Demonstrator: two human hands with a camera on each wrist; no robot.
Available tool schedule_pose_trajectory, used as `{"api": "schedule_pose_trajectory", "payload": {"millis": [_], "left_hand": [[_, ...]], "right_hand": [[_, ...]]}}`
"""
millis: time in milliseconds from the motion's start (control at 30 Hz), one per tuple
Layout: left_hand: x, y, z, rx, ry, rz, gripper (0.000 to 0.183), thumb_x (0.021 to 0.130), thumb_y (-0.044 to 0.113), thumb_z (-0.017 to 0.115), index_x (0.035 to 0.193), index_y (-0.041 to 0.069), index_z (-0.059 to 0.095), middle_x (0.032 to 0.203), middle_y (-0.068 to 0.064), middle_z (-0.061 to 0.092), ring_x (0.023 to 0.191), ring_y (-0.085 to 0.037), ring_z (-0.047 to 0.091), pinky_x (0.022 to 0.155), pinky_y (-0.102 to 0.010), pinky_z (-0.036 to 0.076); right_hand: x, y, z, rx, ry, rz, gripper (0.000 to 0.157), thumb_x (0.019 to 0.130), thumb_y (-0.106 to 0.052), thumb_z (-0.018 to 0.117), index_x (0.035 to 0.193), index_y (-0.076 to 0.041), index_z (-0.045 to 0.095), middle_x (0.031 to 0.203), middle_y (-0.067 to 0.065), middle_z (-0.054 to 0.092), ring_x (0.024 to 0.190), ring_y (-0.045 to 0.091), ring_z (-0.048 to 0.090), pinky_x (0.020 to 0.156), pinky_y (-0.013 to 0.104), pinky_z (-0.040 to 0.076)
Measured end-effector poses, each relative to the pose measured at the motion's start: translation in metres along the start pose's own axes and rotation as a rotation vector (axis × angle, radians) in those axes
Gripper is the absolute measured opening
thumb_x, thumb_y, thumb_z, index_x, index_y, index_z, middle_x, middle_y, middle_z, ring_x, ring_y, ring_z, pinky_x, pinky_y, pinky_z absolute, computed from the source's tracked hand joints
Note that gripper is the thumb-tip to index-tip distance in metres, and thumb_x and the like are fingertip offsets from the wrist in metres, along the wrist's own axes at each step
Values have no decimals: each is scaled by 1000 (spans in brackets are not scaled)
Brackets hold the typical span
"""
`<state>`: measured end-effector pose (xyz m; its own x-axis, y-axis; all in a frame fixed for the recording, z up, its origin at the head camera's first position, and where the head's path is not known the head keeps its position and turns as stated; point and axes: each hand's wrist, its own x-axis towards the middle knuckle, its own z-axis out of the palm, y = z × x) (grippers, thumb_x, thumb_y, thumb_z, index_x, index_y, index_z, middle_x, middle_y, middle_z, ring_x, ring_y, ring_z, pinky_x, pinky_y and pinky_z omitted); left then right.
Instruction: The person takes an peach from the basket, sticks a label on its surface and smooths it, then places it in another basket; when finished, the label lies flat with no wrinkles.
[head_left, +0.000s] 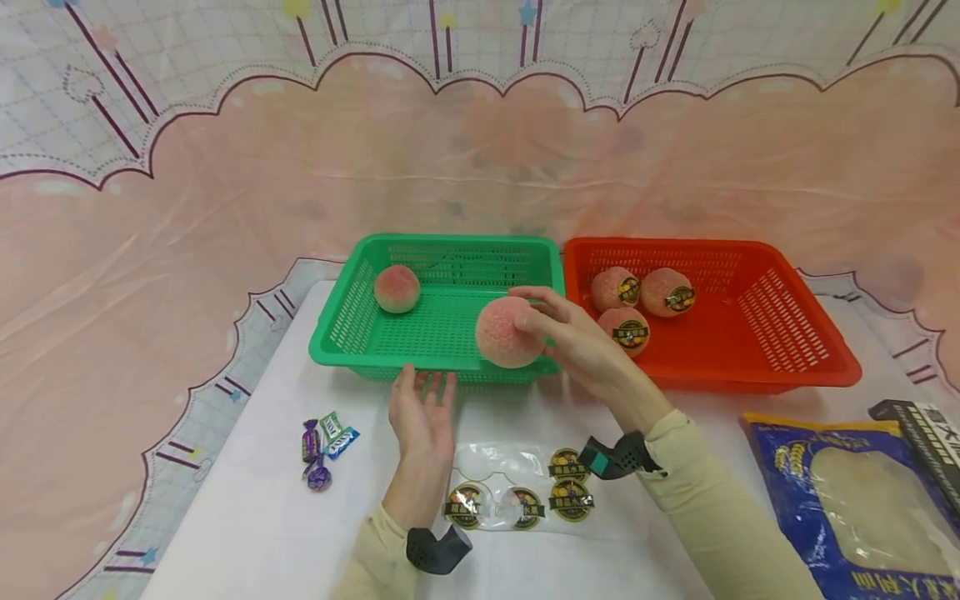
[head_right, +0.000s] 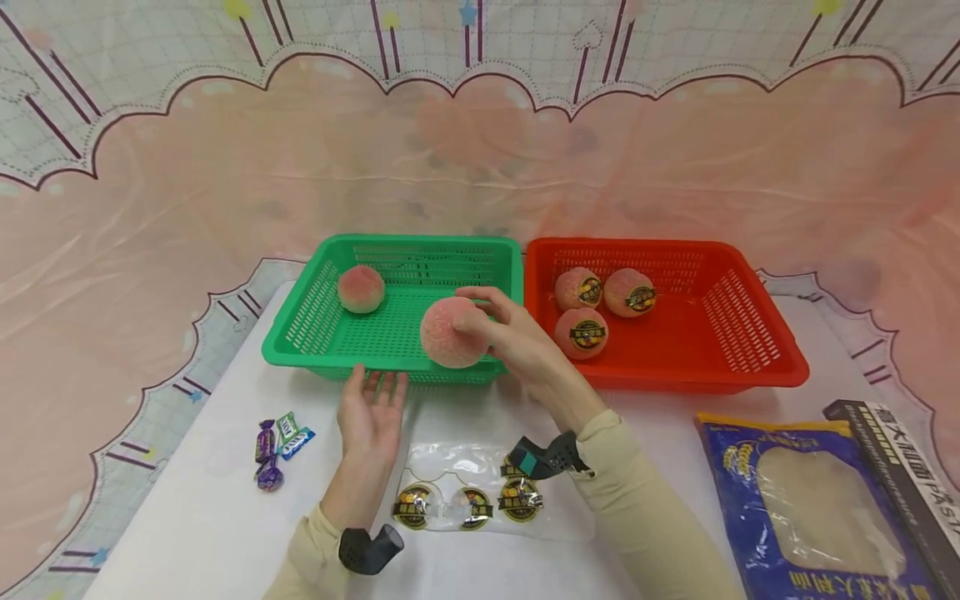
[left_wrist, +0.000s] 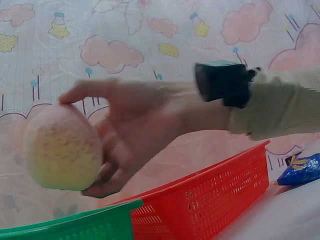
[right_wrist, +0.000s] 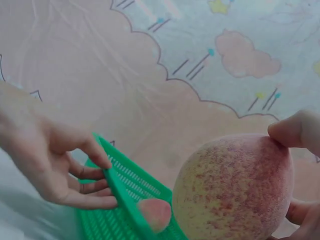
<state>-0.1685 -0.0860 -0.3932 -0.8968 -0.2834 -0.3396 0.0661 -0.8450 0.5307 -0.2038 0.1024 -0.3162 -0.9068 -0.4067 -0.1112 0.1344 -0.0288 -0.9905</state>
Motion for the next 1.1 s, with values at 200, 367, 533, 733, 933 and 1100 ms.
{"api": "schedule_pose_trajectory", "payload": {"millis": [200, 367, 533, 733, 933, 1100], "left_hand": [[-1, 1, 1, 4, -16, 0, 14, 93, 25, 43, 101, 14, 41, 104, -3, 39, 105, -19, 43, 92, -32, 44], [0, 2, 2, 12, -17, 6, 13, 93, 25, 43, 100, 14, 41, 104, -3, 39, 103, -19, 44, 92, -33, 44], [0, 1, 2, 23, -20, 18, 12, 93, 25, 43, 98, 14, 41, 101, -2, 39, 102, -18, 44, 92, -33, 44], [1, -1, 2, 26, -25, 28, 12, 93, 25, 43, 98, 14, 42, 100, -1, 39, 100, -17, 44, 93, -32, 44], [2, -5, -1, -3, -38, 30, 9, 93, 22, 43, 97, 14, 41, 100, -2, 39, 99, -18, 44, 95, -34, 41], [3, -11, -7, 97, -75, -36, 20, 85, 0, 36, 101, 12, 38, 97, -3, 40, 91, -16, 48, 92, -31, 44]], "right_hand": [[-29, 18, -13, -73, 34, -72, 43, 87, -29, 55, 127, -23, 40, 129, 3, 41, 119, 23, 38, 102, 49, 27], [-46, 40, -23, -139, -30, -153, 43, 89, -21, 52, 129, -20, 38, 129, 3, 42, 118, 22, 41, 96, 40, 39], [-59, 60, -29, -169, -107, -187, 47, 88, -16, 53, 131, -14, 36, 133, 3, 41, 121, 20, 40, 95, 31, 41], [-64, 85, -34, -209, -66, -152, 45, 87, -18, 55, 129, -17, 40, 129, 1, 46, 120, 20, 41, 95, 32, 41], [-61, 100, -36, -258, 19, -129, 45, 86, -23, 58, 128, -17, 42, 125, 0, 49, 115, 22, 45, 94, 36, 40], [-57, 106, -34, -307, 112, -75, 49, 83, -28, 61, 127, -16, 43, 126, 3, 49, 114, 25, 46, 96, 42, 38]]}}
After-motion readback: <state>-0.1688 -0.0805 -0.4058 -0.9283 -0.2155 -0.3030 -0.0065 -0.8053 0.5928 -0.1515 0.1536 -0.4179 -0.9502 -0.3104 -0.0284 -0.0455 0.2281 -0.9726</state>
